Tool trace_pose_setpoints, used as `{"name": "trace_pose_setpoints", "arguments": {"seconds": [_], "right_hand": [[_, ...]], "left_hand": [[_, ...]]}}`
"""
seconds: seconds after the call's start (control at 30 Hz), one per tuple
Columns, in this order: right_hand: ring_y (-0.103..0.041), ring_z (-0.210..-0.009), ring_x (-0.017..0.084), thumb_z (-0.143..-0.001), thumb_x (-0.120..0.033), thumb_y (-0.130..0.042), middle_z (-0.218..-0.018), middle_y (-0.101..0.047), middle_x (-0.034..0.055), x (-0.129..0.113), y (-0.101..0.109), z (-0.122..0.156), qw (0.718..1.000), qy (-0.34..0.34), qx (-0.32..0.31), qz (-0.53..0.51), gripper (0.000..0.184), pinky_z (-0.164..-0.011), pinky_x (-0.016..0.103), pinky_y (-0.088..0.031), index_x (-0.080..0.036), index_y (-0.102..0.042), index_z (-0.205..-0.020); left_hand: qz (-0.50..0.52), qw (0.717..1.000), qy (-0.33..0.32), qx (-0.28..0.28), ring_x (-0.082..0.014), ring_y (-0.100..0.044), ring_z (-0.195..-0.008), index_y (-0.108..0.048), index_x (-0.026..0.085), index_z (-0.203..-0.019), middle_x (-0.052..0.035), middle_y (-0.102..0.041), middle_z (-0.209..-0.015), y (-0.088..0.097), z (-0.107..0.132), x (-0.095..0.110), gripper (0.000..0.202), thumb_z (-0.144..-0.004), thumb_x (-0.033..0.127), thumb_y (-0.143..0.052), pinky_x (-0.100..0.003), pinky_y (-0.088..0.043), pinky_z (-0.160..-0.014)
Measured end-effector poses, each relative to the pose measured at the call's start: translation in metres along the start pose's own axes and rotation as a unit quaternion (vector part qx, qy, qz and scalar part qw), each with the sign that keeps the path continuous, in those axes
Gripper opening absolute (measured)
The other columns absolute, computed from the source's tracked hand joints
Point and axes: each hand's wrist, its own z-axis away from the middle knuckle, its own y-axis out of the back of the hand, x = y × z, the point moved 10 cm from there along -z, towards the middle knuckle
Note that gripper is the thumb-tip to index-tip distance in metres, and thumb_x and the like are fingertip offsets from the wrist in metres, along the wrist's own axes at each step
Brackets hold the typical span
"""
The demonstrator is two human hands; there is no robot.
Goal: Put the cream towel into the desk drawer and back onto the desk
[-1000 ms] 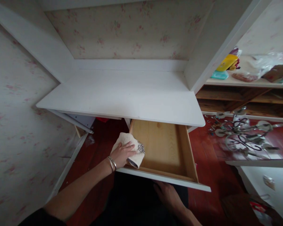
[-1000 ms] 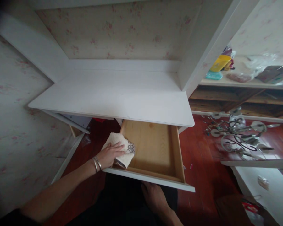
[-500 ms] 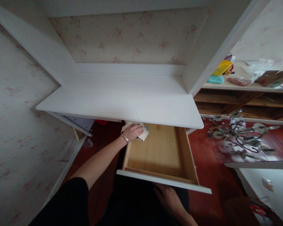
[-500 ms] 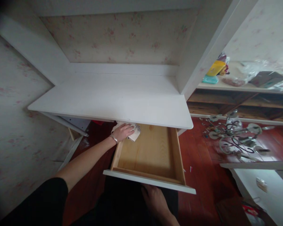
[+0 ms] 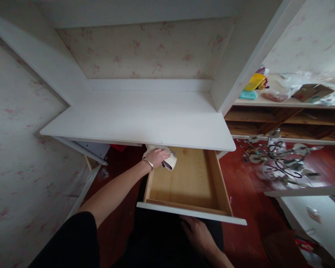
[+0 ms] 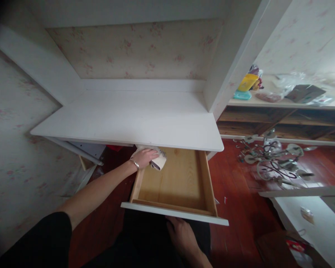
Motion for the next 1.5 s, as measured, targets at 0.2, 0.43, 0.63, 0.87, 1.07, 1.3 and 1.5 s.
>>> {"name": "trace_pose_setpoints", "arguments": {"seconds": [0.2, 0.43, 0.63, 0.87, 1.07, 1.3, 1.5], "right_hand": [[-0.059, -0.115, 0.023, -0.091, -0.028, -0.040, -0.122, -0.066, 0.0052, 0.001, -0.001, -0.003, 1.000, -0.003, 0.002, -0.011, 0.039, -0.100, 0.034, -0.042, -0.023, -0.065, -0.121], [-0.059, -0.114, 0.025, -0.090, -0.028, -0.043, -0.119, -0.067, 0.0054, -0.002, 0.007, -0.008, 1.000, -0.013, -0.018, 0.006, 0.036, -0.098, 0.036, -0.043, -0.025, -0.069, -0.114], [-0.059, -0.114, 0.027, -0.091, -0.030, -0.044, -0.118, -0.068, 0.0064, 0.002, 0.007, -0.009, 0.999, -0.030, -0.025, 0.013, 0.035, -0.096, 0.037, -0.044, -0.025, -0.070, -0.114], [-0.057, -0.116, 0.027, -0.092, -0.030, -0.044, -0.118, -0.067, 0.0088, 0.001, 0.010, -0.008, 1.000, -0.019, -0.009, 0.017, 0.035, -0.098, 0.038, -0.042, -0.023, -0.070, -0.114], [-0.057, -0.117, 0.026, -0.091, -0.032, -0.044, -0.120, -0.066, 0.0079, 0.004, 0.006, -0.009, 0.999, -0.024, -0.026, 0.010, 0.034, -0.099, 0.038, -0.042, -0.023, -0.070, -0.113], [-0.059, -0.113, 0.030, -0.091, -0.035, -0.044, -0.119, -0.067, 0.0109, 0.012, 0.001, -0.009, 0.998, -0.044, -0.032, 0.023, 0.037, -0.095, 0.041, -0.044, -0.021, -0.070, -0.113], [-0.060, -0.110, 0.030, -0.090, -0.034, -0.045, -0.116, -0.068, 0.0090, 0.014, 0.006, -0.021, 0.998, -0.037, -0.012, 0.053, 0.035, -0.095, 0.040, -0.045, -0.024, -0.071, -0.111]], "left_hand": [[0.145, 0.989, 0.024, 0.027, -0.0136, -0.062, -0.101, -0.061, 0.027, -0.116, -0.0007, -0.066, -0.115, 0.090, 0.008, 0.005, 0.038, -0.084, 0.013, -0.047, -0.026, -0.049, -0.087], [0.074, 0.968, 0.078, 0.226, -0.0152, -0.055, -0.116, -0.052, 0.026, -0.129, -0.0012, -0.057, -0.130, 0.203, -0.022, -0.017, 0.052, -0.081, 0.009, -0.048, -0.029, -0.046, -0.097], [0.042, 0.984, 0.138, 0.105, -0.0222, -0.039, -0.132, -0.043, 0.029, -0.138, -0.0031, -0.043, -0.145, 0.101, -0.082, -0.046, 0.056, -0.084, 0.016, -0.048, -0.049, -0.030, -0.111], [0.059, 0.985, 0.156, 0.039, -0.0311, -0.014, -0.143, -0.029, 0.031, -0.147, -0.0029, -0.022, -0.156, 0.033, -0.094, -0.060, 0.066, -0.087, 0.050, -0.046, -0.061, 0.001, -0.113], [0.082, 0.986, 0.143, 0.037, -0.0293, -0.012, -0.144, -0.025, 0.033, -0.148, -0.0003, -0.013, -0.159, 0.057, -0.057, -0.087, 0.059, -0.092, 0.048, -0.035, -0.060, -0.004, -0.113], [0.049, 0.900, 0.432, 0.030, -0.0259, -0.020, -0.142, -0.028, 0.028, -0.147, -0.0027, -0.022, -0.157, 0.032, 0.041, -0.193, 0.056, -0.096, 0.043, -0.012, -0.057, -0.015, -0.113], [0.013, 0.893, 0.450, 0.021, -0.0264, -0.020, -0.143, -0.033, 0.030, -0.145, -0.0039, -0.023, -0.156, 0.016, 0.054, -0.203, 0.057, -0.094, 0.046, -0.012, -0.058, -0.012, -0.113]]}}
